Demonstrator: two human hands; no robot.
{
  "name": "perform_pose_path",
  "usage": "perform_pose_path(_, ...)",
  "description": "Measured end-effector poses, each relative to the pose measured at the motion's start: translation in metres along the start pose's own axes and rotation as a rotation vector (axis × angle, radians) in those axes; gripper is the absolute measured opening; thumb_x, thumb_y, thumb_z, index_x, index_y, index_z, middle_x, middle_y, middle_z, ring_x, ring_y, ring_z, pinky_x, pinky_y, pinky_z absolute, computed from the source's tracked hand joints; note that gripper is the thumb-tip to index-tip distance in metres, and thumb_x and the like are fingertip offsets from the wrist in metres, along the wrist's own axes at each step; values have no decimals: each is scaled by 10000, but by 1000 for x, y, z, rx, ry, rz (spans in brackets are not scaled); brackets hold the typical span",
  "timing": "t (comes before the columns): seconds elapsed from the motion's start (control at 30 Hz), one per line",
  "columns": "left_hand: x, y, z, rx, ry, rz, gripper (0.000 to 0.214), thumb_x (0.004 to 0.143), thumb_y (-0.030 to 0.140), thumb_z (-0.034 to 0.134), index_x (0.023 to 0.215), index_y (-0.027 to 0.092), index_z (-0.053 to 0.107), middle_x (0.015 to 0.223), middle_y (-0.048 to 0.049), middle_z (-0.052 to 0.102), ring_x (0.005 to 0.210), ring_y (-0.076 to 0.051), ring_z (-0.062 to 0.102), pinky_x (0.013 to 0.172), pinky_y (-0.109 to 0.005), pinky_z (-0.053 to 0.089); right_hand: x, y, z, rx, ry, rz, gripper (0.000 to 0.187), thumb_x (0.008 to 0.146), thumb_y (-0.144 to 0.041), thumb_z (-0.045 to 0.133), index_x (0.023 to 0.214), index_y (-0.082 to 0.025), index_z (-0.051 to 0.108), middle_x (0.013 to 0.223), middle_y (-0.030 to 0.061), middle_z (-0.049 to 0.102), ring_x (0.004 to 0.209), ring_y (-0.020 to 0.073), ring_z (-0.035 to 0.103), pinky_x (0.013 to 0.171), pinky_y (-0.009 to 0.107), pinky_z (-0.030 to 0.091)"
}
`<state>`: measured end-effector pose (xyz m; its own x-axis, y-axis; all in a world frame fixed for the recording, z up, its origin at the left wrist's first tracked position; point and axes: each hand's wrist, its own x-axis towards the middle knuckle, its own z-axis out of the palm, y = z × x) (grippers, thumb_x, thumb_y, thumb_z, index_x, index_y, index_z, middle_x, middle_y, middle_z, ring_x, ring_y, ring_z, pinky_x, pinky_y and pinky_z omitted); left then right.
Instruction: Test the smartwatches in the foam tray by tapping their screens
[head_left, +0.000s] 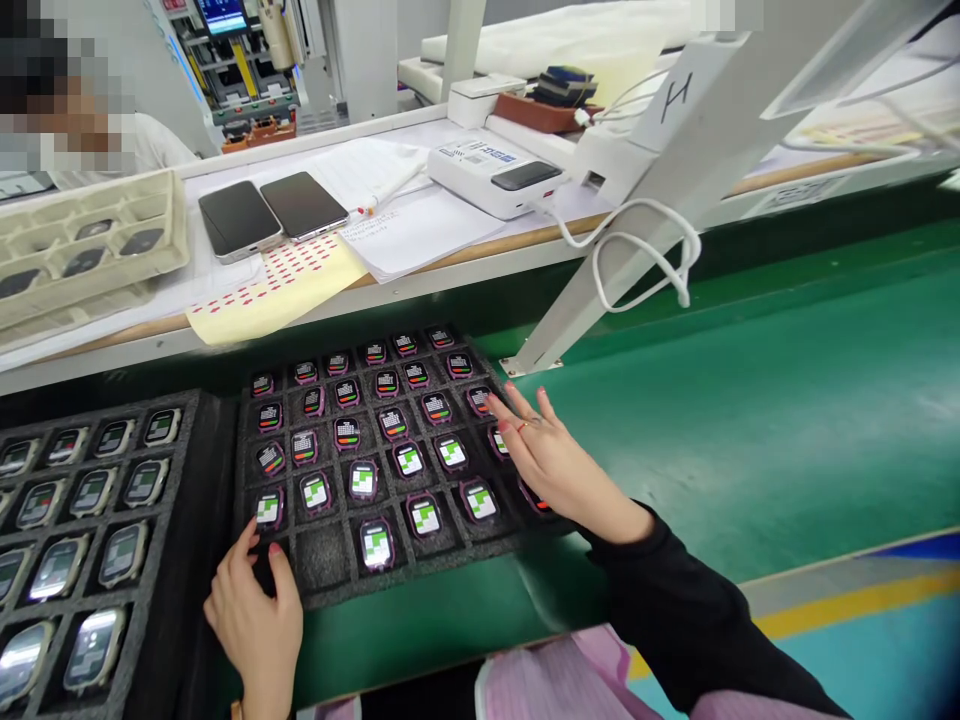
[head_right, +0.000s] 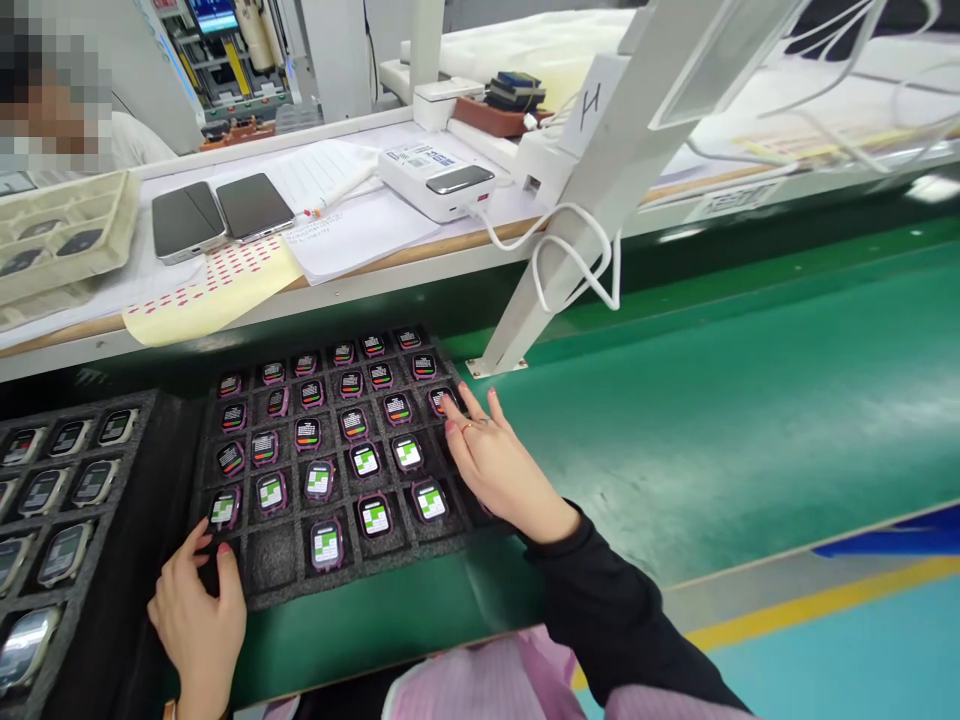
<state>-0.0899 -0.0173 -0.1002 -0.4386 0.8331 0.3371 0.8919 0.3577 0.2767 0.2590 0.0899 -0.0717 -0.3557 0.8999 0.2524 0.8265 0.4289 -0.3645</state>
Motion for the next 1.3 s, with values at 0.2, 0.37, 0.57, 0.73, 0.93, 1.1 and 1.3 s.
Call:
perform_pose_path(0.2,-1,0,-1,-10,4,-9,422,970,403,406,1287,167,553,1068,-101,672,959,-293,617,796,-399,371,2,16,14,-38,-24,36,534,1047,-232,190,1036,-56,695,1285,226,608,1382,372,357,1130,702,252)
perform_pose_path(0.37,-1,1,-1,-9,-4,-12,409,967,389,415,1284,167,547,1093,-100,668,985,-296,613,809,-401,370,9,1,10,42,-42,3,538,1054,-237,165,1236,6,609,1334,217,579,1411,346,312,1165,668,208)
perform_pose_path(0.57,-2,0,-1,-8,-3,0,401,975,381,410,1291,167,535,1098,-102,666,991,-290,606,807,-391,371,24,-18,15,92,-148,-116,528,1064,-237,158,1313,-15,567,1418,174,516,1439,321,251,1189,623,209)
perform_pose_path(0.73,-3,-2,-1,-18,0,5,380,977,370,415,1274,170,542,1089,-104,664,987,-277,604,820,-380,371,29,-23,18,20,-216,-169,534,1050,-199,166,1142,-11,657,1369,215,549,1417,363,286,1158,656,255)
perform_pose_path(0.93,-4,-5,1,-36,4,26,349,982,348,424,1256,171,549,1068,-93,665,976,-262,612,823,-369,374,35,-54,11,128,-210,-267,508,1066,-198,178,1159,-37,650,1375,192,552,1415,322,313,1178,639,230)
perform_pose_path(1.1,-5,-7,2,-52,23,46,327,977,324,442,1238,168,560,1062,-97,667,969,-257,618,812,-368,377,45,-64,26,78,-225,-298,487,1047,-168,208,1258,18,606,1344,207,573,1411,349,308,1164,652,252)
perform_pose_path(1.3,-7,-8,2,-80,-6,35,316,973,293,457,1251,181,557,1086,-91,675,993,-253,617,834,-363,376,55,-70,27,38,-259,-345,494,1052,-154,219,1118,-10,686,1294,209,614,1404,347,321,1171,638,241)
